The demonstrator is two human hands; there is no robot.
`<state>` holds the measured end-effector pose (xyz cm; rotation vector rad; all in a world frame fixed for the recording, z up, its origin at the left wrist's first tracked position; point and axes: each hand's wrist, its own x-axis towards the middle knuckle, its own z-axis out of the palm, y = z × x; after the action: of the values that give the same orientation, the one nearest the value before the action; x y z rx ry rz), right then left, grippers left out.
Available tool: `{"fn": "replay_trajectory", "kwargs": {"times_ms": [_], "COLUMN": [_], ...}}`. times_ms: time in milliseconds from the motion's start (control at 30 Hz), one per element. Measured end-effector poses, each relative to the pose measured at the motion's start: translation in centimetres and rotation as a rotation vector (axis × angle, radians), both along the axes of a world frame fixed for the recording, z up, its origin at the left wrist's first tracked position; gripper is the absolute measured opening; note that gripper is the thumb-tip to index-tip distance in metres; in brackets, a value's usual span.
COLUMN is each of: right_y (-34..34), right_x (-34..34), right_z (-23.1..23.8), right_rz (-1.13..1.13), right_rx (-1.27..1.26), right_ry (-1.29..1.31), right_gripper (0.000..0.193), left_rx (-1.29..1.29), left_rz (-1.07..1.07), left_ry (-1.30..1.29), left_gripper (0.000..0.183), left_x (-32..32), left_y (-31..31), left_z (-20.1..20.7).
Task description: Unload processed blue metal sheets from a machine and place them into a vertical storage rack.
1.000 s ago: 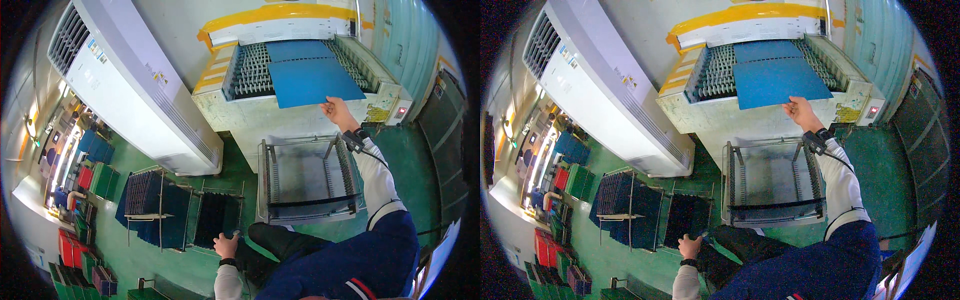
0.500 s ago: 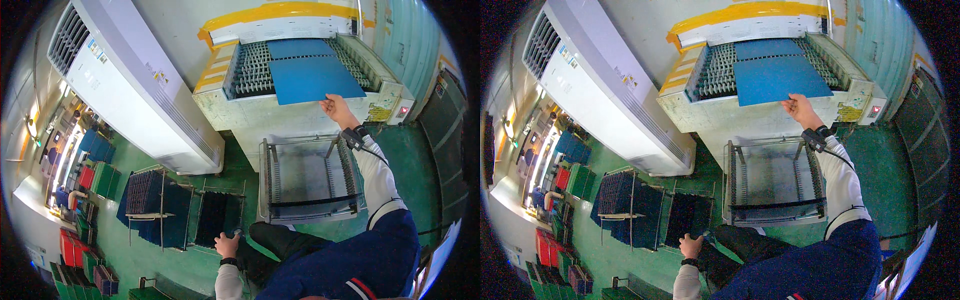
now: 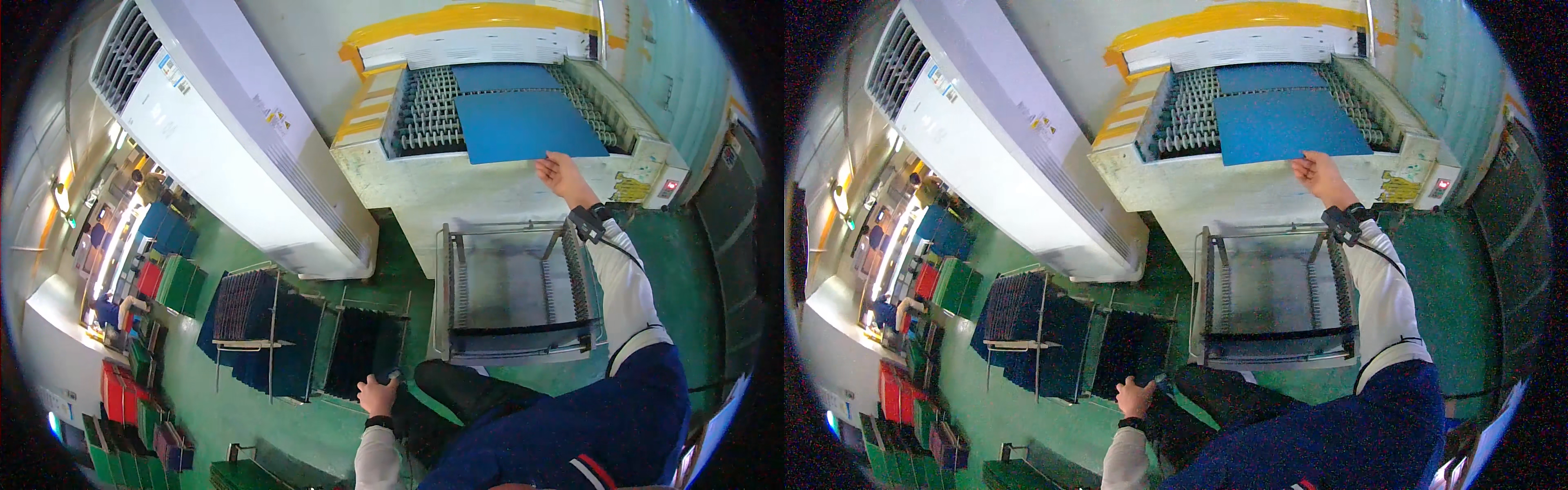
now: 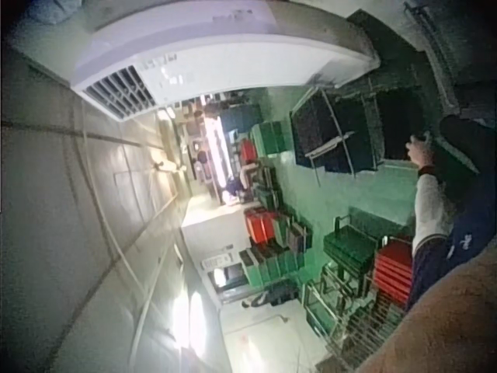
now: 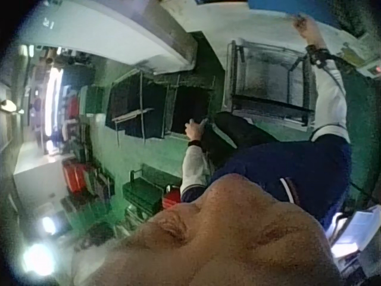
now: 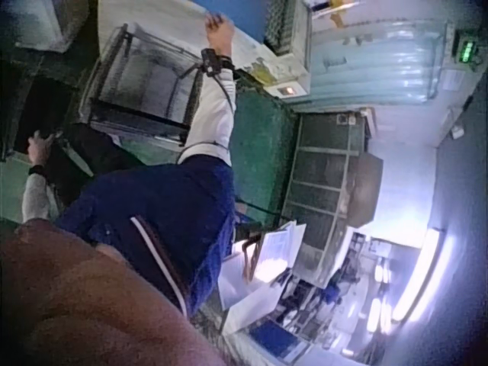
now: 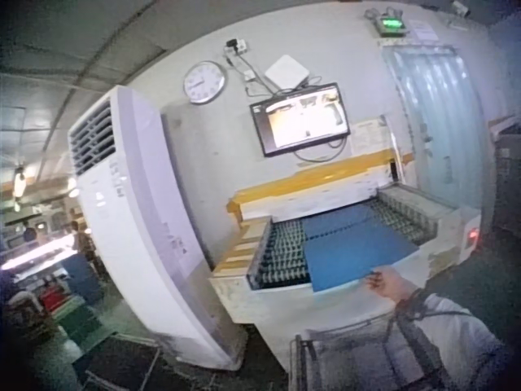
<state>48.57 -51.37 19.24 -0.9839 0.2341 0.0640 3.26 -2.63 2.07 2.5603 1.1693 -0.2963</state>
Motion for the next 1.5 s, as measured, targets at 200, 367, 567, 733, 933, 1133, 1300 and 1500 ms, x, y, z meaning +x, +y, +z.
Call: {"fn": "replay_trajectory", "kwargs": {"times_ms": [200, 367, 567, 733, 933, 1133, 1300, 1500], "right_y": [-0.6, 4.1, 6.0, 6.8, 7.0, 8.2, 6.1, 5.7], "right_x": [-3.6, -13.4, -23.0, -25.8, -26.5, -27.5, -26.6, -24.7], "right_z": [-0.3, -2.4, -7.7, -5.8, -6.6, -7.1, -11.0, -11.6], "right_rz": [0.212, 0.724, 1.159, 1.164, 1.039, 0.947, 0.886, 1.064], "right_rx": [-0.158, -0.686, -1.112, -1.244, -1.366, -1.336, -1.292, -1.36], "right_ry": [0.052, 0.079, -0.217, -0.256, -0.33, -0.459, -0.622, -0.503], "right_gripper": [0.043, 0.045, 0.049, 0.05, 0.042, 0.038, 0.041, 0.034], "left_rx": [0.107, 0.116, 0.073, 0.041, 0.071, 0.05, 0.044, 0.052], "left_rz": [-0.045, -0.041, 0.016, 0.018, 0.005, 0.047, 0.072, 0.101], "left_ry": [-0.104, -0.089, -0.075, -0.079, -0.086, -0.078, -0.121, -0.13], "left_gripper": [0.073, 0.071, 0.073, 0.073, 0.069, 0.07, 0.062, 0.06], "left_x": [0.0, -0.1, -0.5, -0.1, 0.0, -0.9, -0.6, -1.0], "left_y": [0.2, 0.1, 0.0, -0.1, 0.1, 0.2, -0.1, -0.4], "left_z": [-2.2, -2.1, -0.9, -1.0, -1.5, -0.3, -0.7, -1.0]}}
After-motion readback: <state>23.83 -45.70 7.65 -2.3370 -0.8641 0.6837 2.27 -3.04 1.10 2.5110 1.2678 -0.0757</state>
